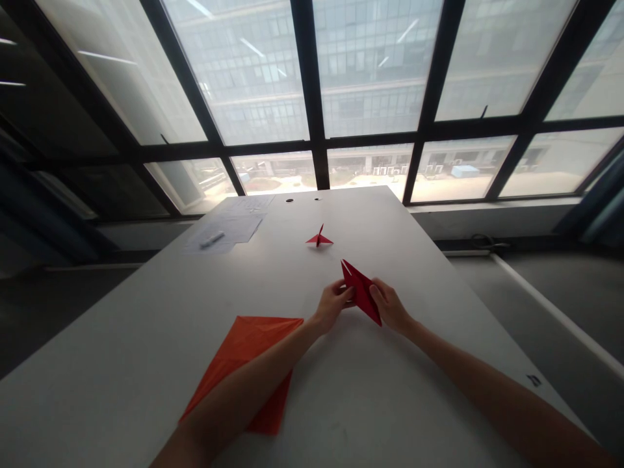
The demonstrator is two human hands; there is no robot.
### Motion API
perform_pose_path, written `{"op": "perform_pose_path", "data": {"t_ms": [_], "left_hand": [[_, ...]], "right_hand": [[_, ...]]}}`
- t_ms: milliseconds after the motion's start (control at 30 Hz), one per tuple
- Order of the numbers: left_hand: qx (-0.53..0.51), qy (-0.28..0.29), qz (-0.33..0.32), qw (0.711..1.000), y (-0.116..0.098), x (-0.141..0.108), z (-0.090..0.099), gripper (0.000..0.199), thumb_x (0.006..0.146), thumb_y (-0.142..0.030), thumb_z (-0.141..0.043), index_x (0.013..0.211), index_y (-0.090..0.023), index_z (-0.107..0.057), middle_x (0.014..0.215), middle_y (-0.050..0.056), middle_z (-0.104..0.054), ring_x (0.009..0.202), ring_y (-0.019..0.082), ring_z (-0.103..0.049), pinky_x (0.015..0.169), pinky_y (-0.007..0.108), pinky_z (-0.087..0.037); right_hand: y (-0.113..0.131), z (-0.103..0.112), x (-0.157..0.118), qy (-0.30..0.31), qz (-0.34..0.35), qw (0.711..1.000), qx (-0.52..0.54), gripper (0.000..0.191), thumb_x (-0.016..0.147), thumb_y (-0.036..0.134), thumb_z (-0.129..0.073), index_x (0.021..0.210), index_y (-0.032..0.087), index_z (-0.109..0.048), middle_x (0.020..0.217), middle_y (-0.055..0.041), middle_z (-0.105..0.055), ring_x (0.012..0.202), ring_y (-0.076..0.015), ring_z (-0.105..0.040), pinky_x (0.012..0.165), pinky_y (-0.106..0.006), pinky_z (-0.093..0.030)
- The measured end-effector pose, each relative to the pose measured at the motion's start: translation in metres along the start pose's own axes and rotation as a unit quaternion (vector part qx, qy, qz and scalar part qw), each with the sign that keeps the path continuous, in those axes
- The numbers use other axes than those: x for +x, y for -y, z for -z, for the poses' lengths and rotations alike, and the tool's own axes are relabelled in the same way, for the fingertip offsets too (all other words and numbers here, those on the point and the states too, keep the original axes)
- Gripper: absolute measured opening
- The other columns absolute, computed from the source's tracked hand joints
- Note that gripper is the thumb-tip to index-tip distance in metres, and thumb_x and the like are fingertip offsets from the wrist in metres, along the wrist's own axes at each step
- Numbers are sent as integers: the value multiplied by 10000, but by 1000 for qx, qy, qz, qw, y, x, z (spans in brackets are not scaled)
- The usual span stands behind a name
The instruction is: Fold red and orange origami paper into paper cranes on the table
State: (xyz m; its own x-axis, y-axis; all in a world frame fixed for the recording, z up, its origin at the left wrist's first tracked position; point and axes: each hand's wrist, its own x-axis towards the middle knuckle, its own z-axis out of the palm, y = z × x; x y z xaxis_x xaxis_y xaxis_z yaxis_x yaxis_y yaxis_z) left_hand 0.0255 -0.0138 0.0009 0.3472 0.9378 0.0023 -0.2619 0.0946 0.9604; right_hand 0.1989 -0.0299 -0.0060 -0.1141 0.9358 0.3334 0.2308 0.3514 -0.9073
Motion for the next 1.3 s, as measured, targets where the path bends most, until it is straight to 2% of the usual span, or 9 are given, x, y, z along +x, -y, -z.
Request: {"op": "perform_pose_path", "data": {"t_ms": [200,267,433,633,767,867,1000,1167,1300], "left_hand": [[9,-52,-35,998,5,4,0,493,873,-512,-607,1226,-168,-595,1173,131,-634,1010,229,-634,883,382,-526],[21,-46,-25,998,6,4,0,552,842,-491,-659,1289,-183,-553,1182,133,-622,1015,231,-635,888,380,-522],[31,-35,-17,999,5,2,1,586,765,-361,-771,1281,-195,-549,1171,126,-613,972,228,-642,827,363,-535],[-84,-19,-13,996,5,4,4,385,728,-250,-794,1053,-156,-610,1084,80,-628,905,179,-643,810,313,-520],[-125,-9,4,992,4,4,4,354,704,-210,-804,979,-157,-588,956,43,-646,815,136,-635,768,277,-508],[-118,-7,6,993,2,2,3,384,693,-199,-807,997,-161,-576,949,52,-660,817,149,-645,783,302,-514],[-79,-1,4,997,-1,0,1,446,716,-243,-795,1095,-156,-577,1077,111,-660,917,213,-659,836,377,-528],[35,-26,-13,999,2,2,0,506,736,-353,-778,1132,-115,-574,1046,148,-677,928,264,-661,830,418,-538],[230,-105,-70,965,8,0,4,887,724,-345,-780,1444,-174,-291,1161,157,-611,1033,292,-615,885,478,-510]], "right_hand": [[1,0,2,-76,19,991,-111,266,909,339,-505,695,188,-551,638,-1,-585,592,-147,-529,557,-244,-397],[3,0,0,-96,41,983,-151,223,886,292,-532,691,187,-559,656,-4,-594,600,-144,-534,591,-249,-411],[9,-3,-3,-70,68,981,-170,193,864,265,-553,685,193,-561,715,-14,-594,642,-140,-539,593,-241,-435],[6,-7,3,-50,-14,997,50,207,824,358,-627,951,195,-638,1013,-72,-657,883,-202,-629,660,-274,-532],[2,-1,7,10,-136,959,247,441,796,413,-680,1173,226,-545,1091,-79,-679,886,-216,-668,733,-339,-560],[2,6,8,22,-171,939,298,497,755,385,-737,1184,236,-535,1018,-59,-694,852,-209,-678,750,-343,-561],[4,11,10,-34,-154,952,262,528,666,336,-796,1126,214,-568,864,-13,-662,767,-178,-653,708,-318,-552],[3,11,10,-31,-131,973,185,476,672,340,-772,1077,187,-575,808,-10,-662,726,-176,-644,653,-308,-545],[-7,14,12,-9,-111,989,100,370,724,313,-710,1040,178,-572,757,-13,-684,676,-180,-654,598,-291,-528]]}}
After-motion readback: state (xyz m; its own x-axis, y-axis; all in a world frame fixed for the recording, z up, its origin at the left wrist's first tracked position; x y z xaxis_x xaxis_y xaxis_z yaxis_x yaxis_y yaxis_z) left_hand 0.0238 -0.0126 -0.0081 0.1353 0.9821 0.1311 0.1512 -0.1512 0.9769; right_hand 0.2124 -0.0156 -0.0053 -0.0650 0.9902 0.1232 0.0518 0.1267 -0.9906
